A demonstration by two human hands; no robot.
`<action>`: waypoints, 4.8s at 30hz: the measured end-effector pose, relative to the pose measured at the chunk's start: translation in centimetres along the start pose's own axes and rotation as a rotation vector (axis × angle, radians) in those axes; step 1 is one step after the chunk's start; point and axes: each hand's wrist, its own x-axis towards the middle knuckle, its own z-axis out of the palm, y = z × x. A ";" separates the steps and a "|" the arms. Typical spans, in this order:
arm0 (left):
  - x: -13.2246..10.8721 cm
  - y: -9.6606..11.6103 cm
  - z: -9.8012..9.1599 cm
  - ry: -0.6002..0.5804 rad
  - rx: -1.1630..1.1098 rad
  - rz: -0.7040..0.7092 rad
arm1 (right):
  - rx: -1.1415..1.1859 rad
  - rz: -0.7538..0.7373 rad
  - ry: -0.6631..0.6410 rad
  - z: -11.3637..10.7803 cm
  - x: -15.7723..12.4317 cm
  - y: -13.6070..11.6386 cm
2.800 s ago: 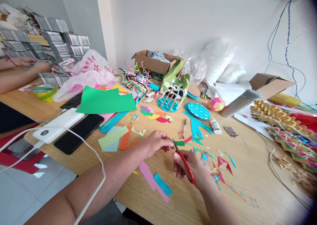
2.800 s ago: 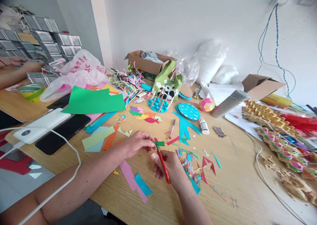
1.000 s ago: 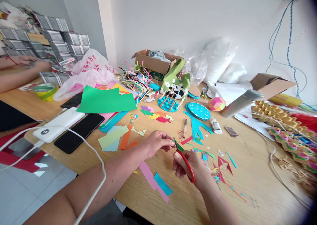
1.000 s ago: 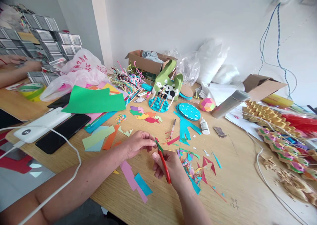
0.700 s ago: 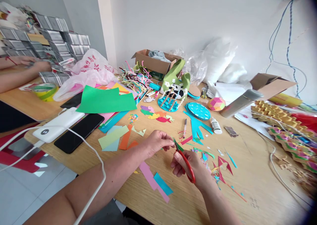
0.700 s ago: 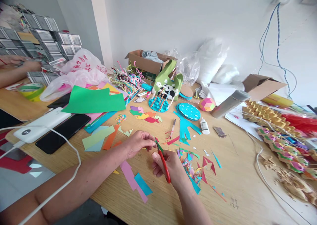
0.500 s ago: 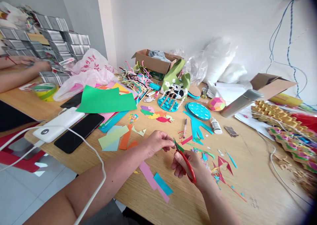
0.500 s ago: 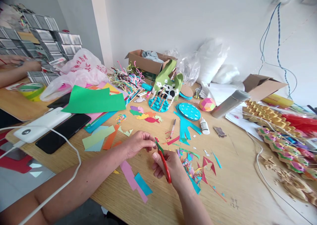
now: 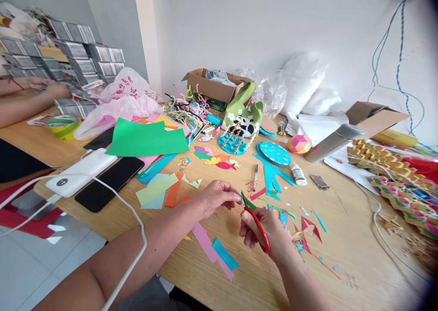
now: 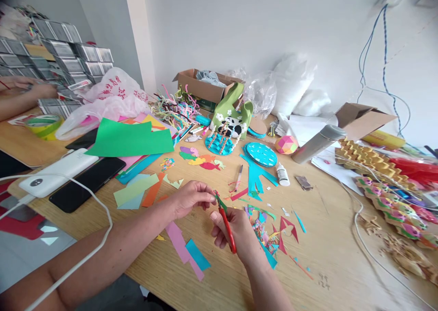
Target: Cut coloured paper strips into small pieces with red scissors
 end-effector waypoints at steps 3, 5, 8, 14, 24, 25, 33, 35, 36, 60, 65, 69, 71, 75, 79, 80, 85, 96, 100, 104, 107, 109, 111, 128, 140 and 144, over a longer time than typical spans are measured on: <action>0.1 -0.1 -0.1 -0.005 -0.008 0.009 | -0.012 0.004 0.009 0.0 -0.1 -0.2; 0.1 -0.1 -0.1 -0.006 -0.009 0.014 | -0.011 0.005 0.015 0.1 -0.1 -0.3; 0.0 -0.1 -0.1 -0.011 -0.017 0.013 | -0.010 0.004 0.015 0.2 0.0 -0.3; 0.0 -0.2 0.0 -0.020 -0.022 0.036 | -0.018 -0.012 -0.001 0.2 -0.2 -0.3; 1.0 0.2 -0.9 0.257 0.096 0.229 | -0.068 -0.082 -0.181 -0.6 -0.2 -0.1; 1.2 0.2 -1.1 0.287 0.157 0.248 | -0.074 -0.086 -0.222 -0.8 -0.3 -0.1; 1.1 0.0 -1.3 0.155 0.536 0.326 | -0.049 -0.094 -0.219 -1.8 -0.9 -0.5; 0.9 0.1 -1.2 0.101 0.541 0.320 | -0.080 -0.051 -0.195 -1.9 -0.7 -0.4; 0.9 0.1 -1.2 0.082 0.543 0.328 | -0.093 -0.034 -0.187 -1.9 -0.5 -0.3; 0.7 -0.1 -1.2 -0.066 0.445 0.225 | -0.035 0.021 -0.153 -1.5 -0.2 -0.1; 0.6 0.0 -1.2 -0.073 0.461 0.220 | -0.034 0.014 -0.144 -1.4 0.0 0.0; 0.6 -0.1 -1.2 -0.081 0.458 0.224 | -0.069 0.024 -0.129 -1.4 0.0 0.1; 0.6 -0.1 -1.2 -0.080 0.455 0.223 | -0.082 0.025 -0.120 -1.4 0.0 0.1; 0.6 -0.1 -1.1 -0.082 0.440 0.217 | -0.096 0.030 -0.100 -1.4 0.0 0.1; 0.5 0.1 -1.0 -0.074 0.423 0.199 | -0.079 0.032 -0.090 -1.3 0.0 0.1; 0.5 0.1 -1.0 -0.074 0.414 0.199 | -0.073 0.029 -0.090 -1.3 0.1 0.1; 0.6 0.0 -1.1 -0.075 0.388 0.207 | -0.042 0.014 -0.081 -1.2 0.1 0.4; 0.6 -0.3 -0.6 0.005 0.287 0.225 | 0.001 0.000 -0.049 -0.4 0.2 0.4; 0.5 -0.3 -0.5 0.022 0.267 0.208 | 0.015 0.005 -0.059 -0.3 0.2 0.4; 0.4 -0.2 -0.4 0.009 0.240 0.204 | 0.000 -0.034 -0.076 -0.3 0.1 0.2; 0.3 -0.1 -0.3 -0.007 0.236 0.205 | 0.001 -0.054 -0.086 -0.4 -0.1 0.0; 0.3 -0.1 -0.3 -0.013 0.241 0.207 | 0.007 -0.053 -0.087 -0.4 -0.2 0.0; 0.3 -0.1 -0.3 -0.016 0.243 0.209 | 0.013 -0.042 -0.090 -0.4 -0.1 0.0; 0.4 -0.2 -0.5 0.005 0.235 0.165 | 0.006 0.012 -0.081 -0.5 0.0 0.0; 0.4 0.1 -0.5 -0.033 0.255 0.187 | -0.002 -0.029 -0.121 -0.7 -0.1 -0.1; 0.4 0.2 -0.5 -0.039 0.254 0.184 | -0.006 0.013 -0.101 -0.7 0.0 -0.1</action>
